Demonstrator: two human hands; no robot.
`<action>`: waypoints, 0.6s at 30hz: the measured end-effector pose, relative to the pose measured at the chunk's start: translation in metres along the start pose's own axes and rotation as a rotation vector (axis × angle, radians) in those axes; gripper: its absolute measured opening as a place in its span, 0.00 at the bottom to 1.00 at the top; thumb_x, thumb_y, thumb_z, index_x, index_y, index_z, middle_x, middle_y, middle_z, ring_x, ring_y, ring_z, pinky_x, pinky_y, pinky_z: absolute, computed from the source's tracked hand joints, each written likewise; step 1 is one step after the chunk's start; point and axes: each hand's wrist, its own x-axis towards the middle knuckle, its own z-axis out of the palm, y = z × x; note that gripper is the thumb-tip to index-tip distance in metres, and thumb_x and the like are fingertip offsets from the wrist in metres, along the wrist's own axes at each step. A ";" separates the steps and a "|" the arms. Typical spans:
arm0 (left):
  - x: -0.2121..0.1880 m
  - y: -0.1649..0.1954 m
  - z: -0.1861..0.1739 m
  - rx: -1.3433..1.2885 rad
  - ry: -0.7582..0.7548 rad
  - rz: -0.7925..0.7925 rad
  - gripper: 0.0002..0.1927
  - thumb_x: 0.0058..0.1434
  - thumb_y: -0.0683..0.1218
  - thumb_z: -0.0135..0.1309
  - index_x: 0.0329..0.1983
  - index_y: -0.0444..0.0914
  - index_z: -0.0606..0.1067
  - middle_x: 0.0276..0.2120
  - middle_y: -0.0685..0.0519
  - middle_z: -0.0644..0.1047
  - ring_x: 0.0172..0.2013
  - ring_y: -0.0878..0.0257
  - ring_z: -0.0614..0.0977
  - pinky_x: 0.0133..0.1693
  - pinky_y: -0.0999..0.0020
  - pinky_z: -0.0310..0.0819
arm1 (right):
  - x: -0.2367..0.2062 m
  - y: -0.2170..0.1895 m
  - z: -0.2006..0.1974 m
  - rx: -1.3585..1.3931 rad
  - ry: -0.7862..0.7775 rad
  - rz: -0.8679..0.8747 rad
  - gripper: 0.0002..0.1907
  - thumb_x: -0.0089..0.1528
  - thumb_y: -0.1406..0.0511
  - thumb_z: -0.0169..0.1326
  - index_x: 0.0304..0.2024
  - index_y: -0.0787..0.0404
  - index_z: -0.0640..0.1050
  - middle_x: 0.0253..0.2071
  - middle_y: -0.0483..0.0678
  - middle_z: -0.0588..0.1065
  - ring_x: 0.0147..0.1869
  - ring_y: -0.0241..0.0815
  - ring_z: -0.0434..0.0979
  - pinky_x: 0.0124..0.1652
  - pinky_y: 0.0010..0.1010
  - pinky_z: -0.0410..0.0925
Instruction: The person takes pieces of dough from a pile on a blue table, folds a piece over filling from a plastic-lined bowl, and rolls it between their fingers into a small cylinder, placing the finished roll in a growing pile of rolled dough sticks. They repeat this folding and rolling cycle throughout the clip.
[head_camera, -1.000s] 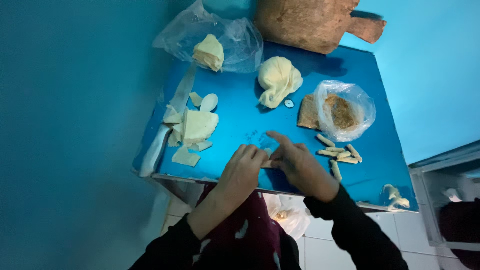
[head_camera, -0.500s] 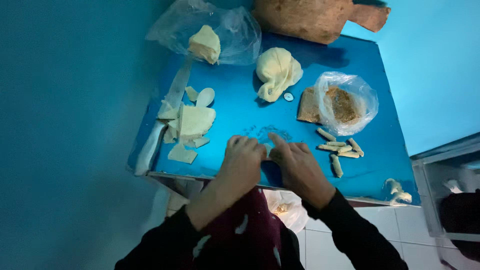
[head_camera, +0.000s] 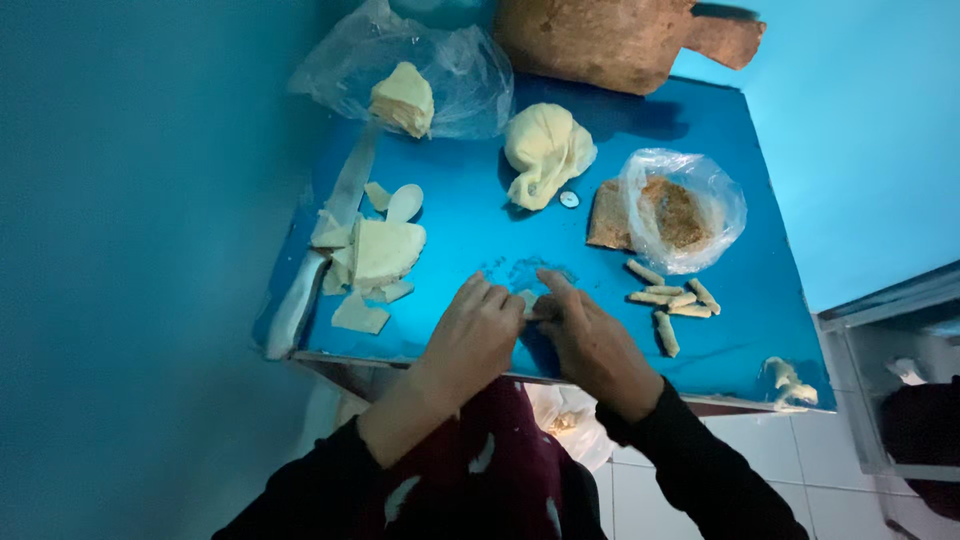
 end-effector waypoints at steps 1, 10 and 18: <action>0.001 -0.001 0.000 0.019 0.011 0.021 0.07 0.57 0.37 0.54 0.39 0.33 0.77 0.33 0.43 0.76 0.42 0.46 0.78 0.59 0.46 0.68 | 0.000 0.000 0.000 -0.072 -0.028 0.006 0.33 0.59 0.75 0.55 0.67 0.64 0.61 0.45 0.56 0.78 0.51 0.60 0.78 0.47 0.45 0.71; 0.010 -0.003 -0.007 -0.267 -0.340 -0.280 0.03 0.63 0.41 0.55 0.37 0.37 0.78 0.35 0.45 0.78 0.42 0.46 0.79 0.46 0.50 0.73 | 0.020 0.001 -0.017 0.322 -0.217 0.330 0.35 0.61 0.74 0.53 0.69 0.59 0.58 0.41 0.52 0.79 0.45 0.49 0.83 0.46 0.36 0.75; -0.011 0.029 -0.016 0.319 -0.269 -0.021 0.12 0.61 0.43 0.55 0.46 0.33 0.78 0.37 0.47 0.78 0.45 0.52 0.79 0.63 0.45 0.67 | -0.015 -0.019 -0.003 -0.196 0.048 -0.037 0.32 0.59 0.76 0.52 0.66 0.61 0.64 0.53 0.56 0.78 0.54 0.54 0.80 0.51 0.40 0.73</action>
